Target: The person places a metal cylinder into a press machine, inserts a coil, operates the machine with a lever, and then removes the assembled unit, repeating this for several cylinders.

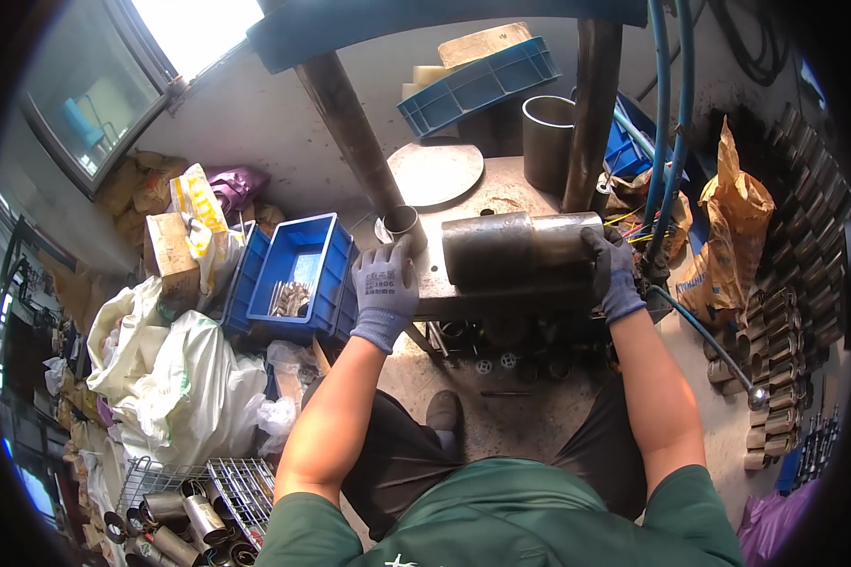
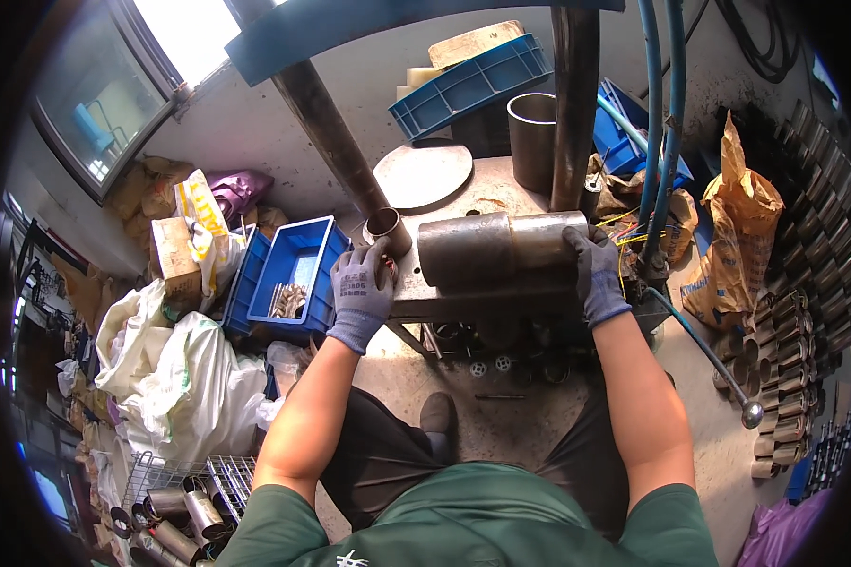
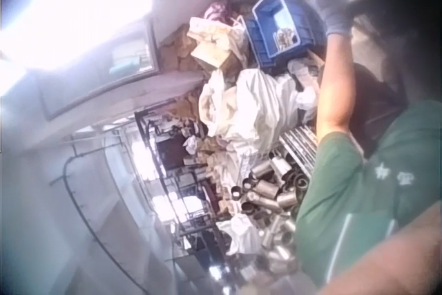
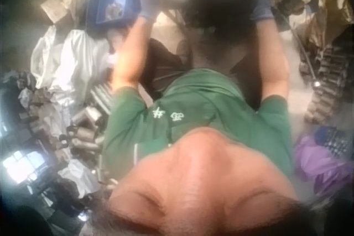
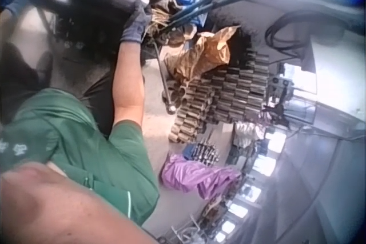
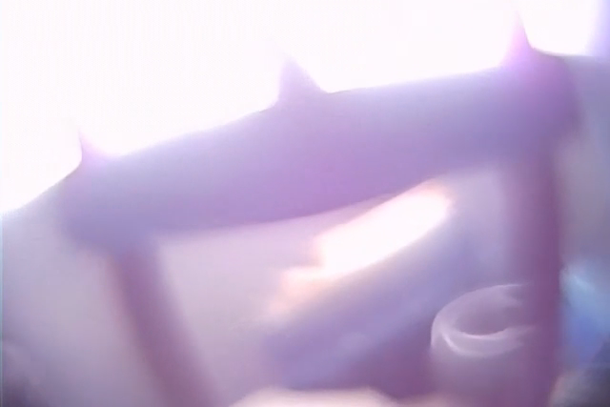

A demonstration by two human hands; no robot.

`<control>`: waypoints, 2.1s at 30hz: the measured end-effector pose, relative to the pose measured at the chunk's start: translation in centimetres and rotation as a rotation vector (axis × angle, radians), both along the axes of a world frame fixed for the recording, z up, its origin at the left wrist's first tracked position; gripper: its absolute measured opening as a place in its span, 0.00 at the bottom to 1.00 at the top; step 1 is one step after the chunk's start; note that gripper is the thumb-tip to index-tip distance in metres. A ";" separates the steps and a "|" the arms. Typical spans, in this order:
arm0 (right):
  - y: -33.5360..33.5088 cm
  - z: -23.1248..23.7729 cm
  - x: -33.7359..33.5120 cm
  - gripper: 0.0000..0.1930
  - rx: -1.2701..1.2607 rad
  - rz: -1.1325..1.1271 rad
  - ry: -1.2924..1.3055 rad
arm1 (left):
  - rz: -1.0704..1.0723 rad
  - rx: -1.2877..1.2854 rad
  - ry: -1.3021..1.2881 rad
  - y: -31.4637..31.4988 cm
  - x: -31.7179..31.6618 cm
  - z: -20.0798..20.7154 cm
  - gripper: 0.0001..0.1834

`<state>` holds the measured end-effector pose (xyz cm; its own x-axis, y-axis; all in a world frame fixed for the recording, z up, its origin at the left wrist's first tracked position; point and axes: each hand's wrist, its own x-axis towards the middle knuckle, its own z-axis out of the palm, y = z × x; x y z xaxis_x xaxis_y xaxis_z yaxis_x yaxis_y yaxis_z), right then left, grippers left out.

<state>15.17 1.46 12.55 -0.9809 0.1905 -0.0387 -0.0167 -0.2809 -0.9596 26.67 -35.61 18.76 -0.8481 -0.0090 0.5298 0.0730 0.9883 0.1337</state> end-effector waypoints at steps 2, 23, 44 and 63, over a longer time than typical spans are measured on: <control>0.3 -0.3 0.2 0.16 -0.014 0.023 0.023 | -0.089 0.350 -0.022 2.4 -0.1 0.0 0.24; -3.5 15.9 6.3 0.11 0.764 -0.145 0.629 | -0.037 1.292 -0.220 14.2 1.3 -5.9 0.24; -8.1 7.4 0.8 0.51 0.832 0.196 0.570 | -0.062 1.827 -0.507 13.9 -2.8 -17.9 0.20; 10.0 1.2 -3.6 0.38 0.565 -0.069 0.603 | -0.400 1.804 -0.368 17.3 -3.4 -4.0 0.15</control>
<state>11.55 11.45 13.76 -0.7880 0.0840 0.6099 -0.5732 0.2614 -0.7766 23.31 -18.34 14.73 -0.9947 -0.0731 -0.0727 -0.0373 -0.4028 0.9145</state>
